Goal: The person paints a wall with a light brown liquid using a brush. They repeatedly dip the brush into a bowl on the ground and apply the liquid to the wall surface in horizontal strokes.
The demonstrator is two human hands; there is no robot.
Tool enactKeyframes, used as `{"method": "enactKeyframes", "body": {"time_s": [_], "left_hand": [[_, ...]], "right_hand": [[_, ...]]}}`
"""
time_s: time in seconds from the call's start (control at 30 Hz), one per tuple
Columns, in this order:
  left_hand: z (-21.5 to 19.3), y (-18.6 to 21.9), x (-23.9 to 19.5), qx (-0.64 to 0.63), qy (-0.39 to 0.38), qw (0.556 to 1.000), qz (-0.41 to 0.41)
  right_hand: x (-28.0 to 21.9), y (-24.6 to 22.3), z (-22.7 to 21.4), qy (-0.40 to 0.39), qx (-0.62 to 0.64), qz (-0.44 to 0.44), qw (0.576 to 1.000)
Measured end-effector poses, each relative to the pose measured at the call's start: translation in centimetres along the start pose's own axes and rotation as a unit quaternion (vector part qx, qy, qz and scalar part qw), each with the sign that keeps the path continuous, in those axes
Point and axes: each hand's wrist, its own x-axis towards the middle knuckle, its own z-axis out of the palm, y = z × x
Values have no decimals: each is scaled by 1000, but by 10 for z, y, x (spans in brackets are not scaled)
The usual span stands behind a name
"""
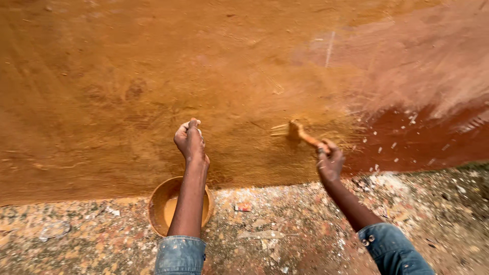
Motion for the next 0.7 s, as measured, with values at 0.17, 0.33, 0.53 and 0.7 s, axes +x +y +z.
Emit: {"method": "enactKeyframes", "body": {"time_s": [0.17,0.33,0.53,0.7], "left_hand": [[10,-19,-1,5,-4,1000,-10],[9,-20,-4,54,5,998,-11],[-2,-26,-1,45,4,999,-9],[-9,-35,2,22,-7,1000,-10]], "right_hand": [[33,-7,-67,137,8,-23,990],[37,-11,-93,224,86,129,962],[22,7,-84,-123,99,268,950],[12,47,-30,-208,65,354,910]]}}
